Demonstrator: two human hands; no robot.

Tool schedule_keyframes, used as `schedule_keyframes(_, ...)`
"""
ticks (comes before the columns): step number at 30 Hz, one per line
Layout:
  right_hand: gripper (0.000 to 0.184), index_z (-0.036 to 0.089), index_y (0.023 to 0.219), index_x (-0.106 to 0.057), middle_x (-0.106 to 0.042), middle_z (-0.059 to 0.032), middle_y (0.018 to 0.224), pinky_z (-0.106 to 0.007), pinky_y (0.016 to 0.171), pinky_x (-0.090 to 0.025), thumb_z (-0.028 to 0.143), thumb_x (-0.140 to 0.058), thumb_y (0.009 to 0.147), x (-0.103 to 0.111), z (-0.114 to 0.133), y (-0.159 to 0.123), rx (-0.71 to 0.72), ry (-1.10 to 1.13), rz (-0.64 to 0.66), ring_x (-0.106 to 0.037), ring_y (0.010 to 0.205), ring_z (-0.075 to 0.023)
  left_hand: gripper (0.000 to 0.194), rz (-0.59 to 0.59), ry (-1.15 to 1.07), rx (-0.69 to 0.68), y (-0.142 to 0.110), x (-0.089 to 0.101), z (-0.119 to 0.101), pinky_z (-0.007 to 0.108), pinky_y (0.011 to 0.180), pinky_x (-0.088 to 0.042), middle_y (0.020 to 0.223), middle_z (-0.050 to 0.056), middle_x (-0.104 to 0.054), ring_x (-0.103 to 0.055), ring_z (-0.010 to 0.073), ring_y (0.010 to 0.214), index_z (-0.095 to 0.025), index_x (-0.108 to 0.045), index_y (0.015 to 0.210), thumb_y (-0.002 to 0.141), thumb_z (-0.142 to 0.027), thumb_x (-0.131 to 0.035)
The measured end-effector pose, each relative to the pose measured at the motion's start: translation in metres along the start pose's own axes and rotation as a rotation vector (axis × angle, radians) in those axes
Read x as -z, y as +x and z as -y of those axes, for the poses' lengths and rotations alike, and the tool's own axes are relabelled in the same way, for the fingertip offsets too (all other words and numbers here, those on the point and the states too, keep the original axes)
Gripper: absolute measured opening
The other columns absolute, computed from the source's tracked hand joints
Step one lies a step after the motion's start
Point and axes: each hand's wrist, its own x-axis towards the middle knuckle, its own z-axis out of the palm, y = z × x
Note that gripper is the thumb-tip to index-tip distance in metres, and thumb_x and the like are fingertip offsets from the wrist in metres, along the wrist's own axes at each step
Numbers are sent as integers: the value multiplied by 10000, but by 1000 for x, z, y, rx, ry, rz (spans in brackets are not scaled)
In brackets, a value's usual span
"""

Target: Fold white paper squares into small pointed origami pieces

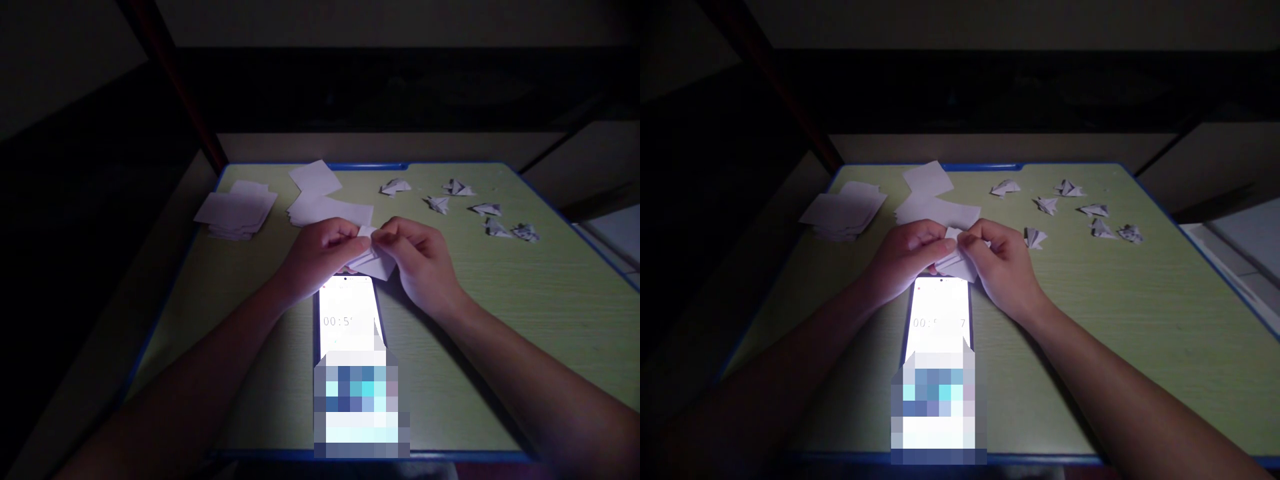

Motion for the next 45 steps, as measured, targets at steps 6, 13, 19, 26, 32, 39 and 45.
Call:
schedule_keyframes(6,108,209,655,-578,-544,9,622,-277,523,-323,232,-604,756,0,-2,1,-29,51,-25,-443,562,-129,125,-37,56,-32,0,-1,1,158,436,-400,575,-32,-542,-505,67,505,-152,-550,672,755,-229,-600)
schedule_keyframes(13,141,204,586,-546,-486,31,539,-260,473,-271,190,-589,720,0,3,1,-37,132,6,-396,511,-108,125,-55,110,-77,0,-2,2,185,449,-370,562,-34,-529,-491,77,515,-148,-565,688,744,-255,-600)
schedule_keyframes(19,165,197,611,-540,-487,34,542,-257,467,-270,204,-594,766,-1,1,-3,-29,103,70,-402,505,-103,105,-95,75,-107,2,-2,4,188,463,-376,546,-41,-524,-473,74,506,-153,-592,705,733,-254,-592)
schedule_keyframes(26,171,176,670,-577,-543,24,571,-250,467,-317,298,-650,764,-1,2,-2,-84,91,154,-468,517,-109,120,-153,4,-97,3,-1,5,187,447,-344,521,-53,-494,-428,63,487,-158,-573,629,703,-248,-599)
schedule_keyframes(32,189,163,709,-603,-584,8,609,-256,488,-349,331,-662,772,0,1,-1,-121,74,201,-501,537,-118,171,-176,23,-74,3,2,5,184,421,-325,492,-60,-472,-415,60,461,-157,-560,607,717,-274,-619)
schedule_keyframes(39,200,165,675,-569,-579,17,613,-254,528,-340,307,-636,798,5,-10,7,-162,178,100,-484,546,-102,142,-132,56,-180,2,6,2,173,448,-439,630,-28,-586,-533,77,509,-156,-606,906,791,-190,-531)
schedule_keyframes(45,196,175,671,-566,-528,36,566,-254,500,-302,301,-635,804,9,-18,11,-153,213,93,-456,511,-103,143,-81,219,-231,-1,7,1,188,558,-515,743,32,-660,-629,102,625,-130,-634,895,774,-154,-563)
